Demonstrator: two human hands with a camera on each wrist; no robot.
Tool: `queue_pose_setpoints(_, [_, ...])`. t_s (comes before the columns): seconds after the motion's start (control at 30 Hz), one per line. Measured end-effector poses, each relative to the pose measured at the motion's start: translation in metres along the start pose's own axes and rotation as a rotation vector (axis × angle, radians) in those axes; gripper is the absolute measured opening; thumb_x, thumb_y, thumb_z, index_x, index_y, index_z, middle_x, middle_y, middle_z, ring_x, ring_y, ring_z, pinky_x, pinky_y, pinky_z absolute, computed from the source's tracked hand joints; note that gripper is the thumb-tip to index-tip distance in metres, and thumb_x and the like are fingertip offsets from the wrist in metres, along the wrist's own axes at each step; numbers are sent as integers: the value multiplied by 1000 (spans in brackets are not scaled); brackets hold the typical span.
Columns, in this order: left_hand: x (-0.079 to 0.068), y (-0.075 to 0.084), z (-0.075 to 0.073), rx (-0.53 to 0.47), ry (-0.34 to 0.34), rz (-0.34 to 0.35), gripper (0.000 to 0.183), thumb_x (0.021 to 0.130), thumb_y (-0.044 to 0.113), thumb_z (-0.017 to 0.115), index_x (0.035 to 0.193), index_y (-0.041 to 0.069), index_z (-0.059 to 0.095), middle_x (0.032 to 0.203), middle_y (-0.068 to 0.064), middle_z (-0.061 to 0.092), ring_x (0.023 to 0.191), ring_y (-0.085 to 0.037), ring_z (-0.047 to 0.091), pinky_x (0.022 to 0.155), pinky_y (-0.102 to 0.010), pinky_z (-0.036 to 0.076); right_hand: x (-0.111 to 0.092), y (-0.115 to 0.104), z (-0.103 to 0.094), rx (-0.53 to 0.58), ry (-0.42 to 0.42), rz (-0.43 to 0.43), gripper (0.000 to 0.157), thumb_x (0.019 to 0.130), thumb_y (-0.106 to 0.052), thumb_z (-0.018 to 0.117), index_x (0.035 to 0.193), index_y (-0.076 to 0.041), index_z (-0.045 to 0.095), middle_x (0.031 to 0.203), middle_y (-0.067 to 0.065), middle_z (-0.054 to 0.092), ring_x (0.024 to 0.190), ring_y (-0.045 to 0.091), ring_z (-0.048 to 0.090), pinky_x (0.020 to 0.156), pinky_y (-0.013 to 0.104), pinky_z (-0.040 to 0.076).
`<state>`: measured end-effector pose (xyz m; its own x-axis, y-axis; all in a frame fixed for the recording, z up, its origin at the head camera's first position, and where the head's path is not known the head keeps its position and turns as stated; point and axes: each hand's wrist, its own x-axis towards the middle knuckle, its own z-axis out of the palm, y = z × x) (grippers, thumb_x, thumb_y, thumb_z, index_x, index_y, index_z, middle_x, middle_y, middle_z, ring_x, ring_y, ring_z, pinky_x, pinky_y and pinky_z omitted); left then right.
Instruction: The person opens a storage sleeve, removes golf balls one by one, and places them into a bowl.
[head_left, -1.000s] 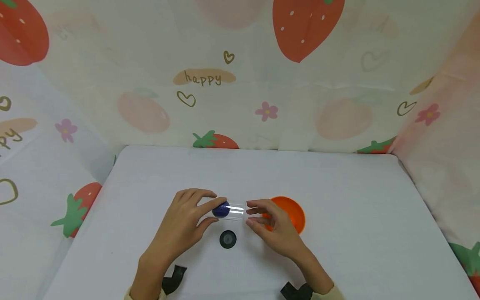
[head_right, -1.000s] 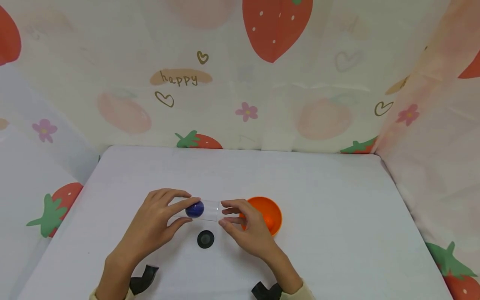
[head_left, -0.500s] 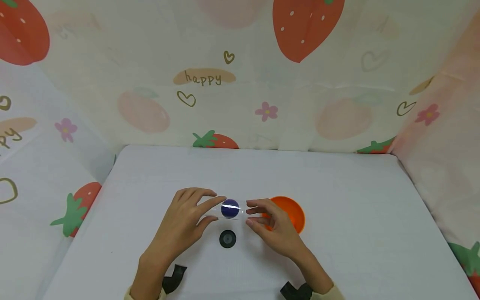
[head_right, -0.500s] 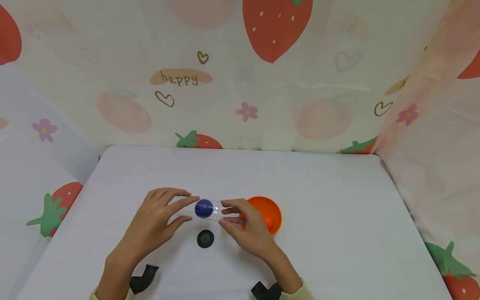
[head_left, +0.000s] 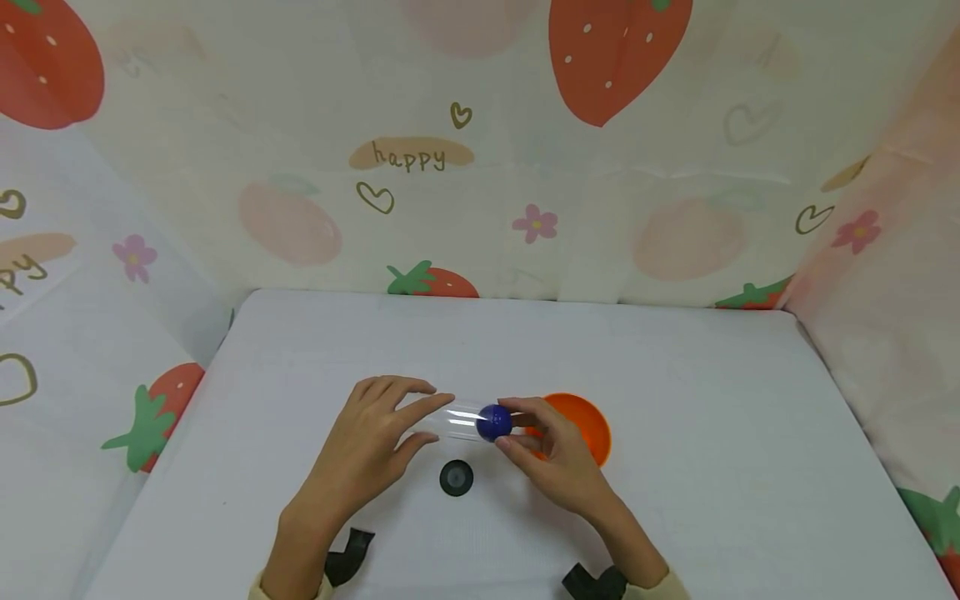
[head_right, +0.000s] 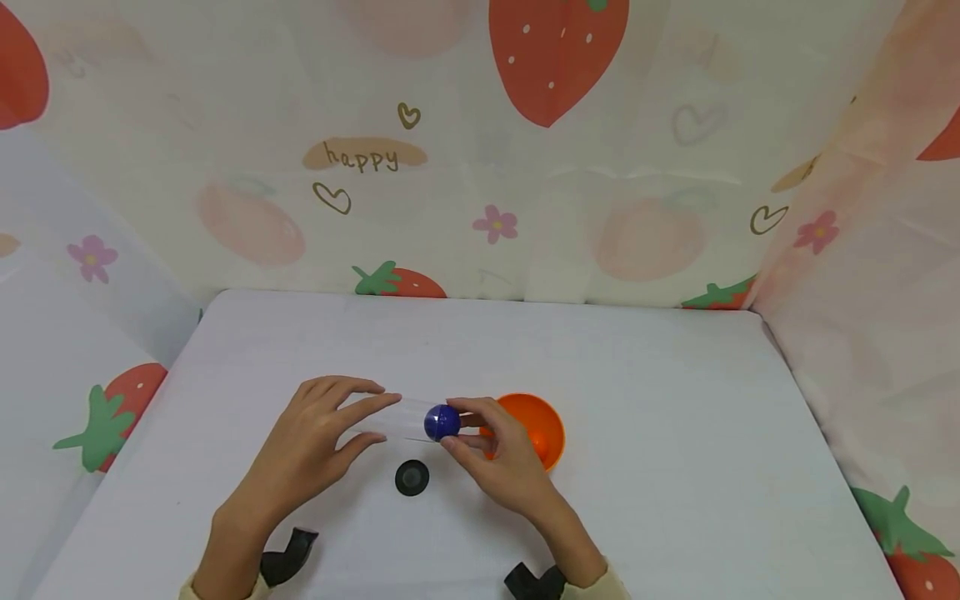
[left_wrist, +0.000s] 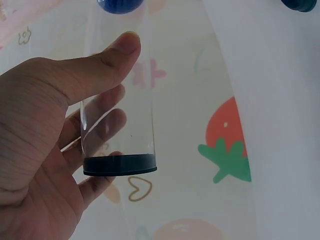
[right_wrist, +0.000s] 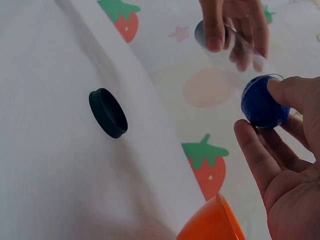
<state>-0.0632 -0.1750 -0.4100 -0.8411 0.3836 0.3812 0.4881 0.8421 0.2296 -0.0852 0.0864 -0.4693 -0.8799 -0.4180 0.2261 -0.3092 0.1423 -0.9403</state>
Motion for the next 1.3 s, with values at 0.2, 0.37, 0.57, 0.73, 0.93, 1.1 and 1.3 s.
queue_pose_setpoints(0.2, [0, 0, -1, -5, 0, -8, 53, 82, 27, 85, 132, 34, 66, 126, 5, 68, 122, -19, 59, 111, -43, 41, -1, -3, -3, -15, 20, 14, 46, 94, -19, 72, 137, -17, 56, 133, 5, 62, 117, 23, 66, 94, 28, 59])
queue_pose_setpoints(0.37, [0, -1, -1, -1, -1, -18, 53, 83, 30, 84, 133, 33, 65, 126, 4, 68, 122, -19, 60, 110, -44, 43, -3, -2, -10, -6, 34, 12, 45, 93, -15, 74, 134, -17, 57, 133, 5, 61, 118, 22, 65, 96, 27, 58])
queue_pose_setpoints(0.57, [-1, -2, 0, -4, 5, -31, 54, 83, 32, 84, 133, 31, 64, 126, 5, 68, 121, -20, 62, 107, -44, 48, -4, -1, -23, 19, 50, -4, 44, 91, -9, 74, 132, -14, 57, 133, 8, 60, 119, 18, 65, 94, 25, 58])
queue_pose_setpoints(0.73, [0, -4, 1, -32, 28, -30, 54, 82, 34, 84, 132, 30, 65, 123, 5, 69, 118, -21, 64, 102, -46, 51, -5, -4, -34, 7, 66, -15, 46, 90, -4, 74, 132, -14, 56, 133, 9, 60, 119, 14, 65, 93, 25, 58])
queue_pose_setpoints(0.93, [-1, -7, 1, -75, 37, -29, 53, 83, 37, 83, 132, 30, 64, 121, 7, 69, 112, -18, 66, 96, -43, 54, -6, -3, -50, -44, 97, -5, 45, 91, -10, 75, 132, -12, 58, 132, 10, 63, 118, 10, 64, 96, 23, 57])
queue_pose_setpoints(1.1, [-5, -16, -3, -97, 65, -62, 55, 81, 37, 84, 132, 30, 64, 120, 9, 70, 100, -14, 66, 85, -38, 55, -10, 2, -63, -94, 117, -29, 46, 89, -4, 76, 131, -11, 59, 129, 10, 63, 119, 5, 62, 96, 18, 55])
queue_pose_setpoints(1.3, [-5, -20, -5, -133, 63, -81, 55, 83, 38, 83, 134, 29, 63, 120, 8, 70, 101, -12, 66, 81, -36, 57, -10, 8, -76, -296, 174, -55, 47, 86, -2, 78, 129, -11, 62, 126, 6, 63, 117, 7, 63, 91, 23, 58])
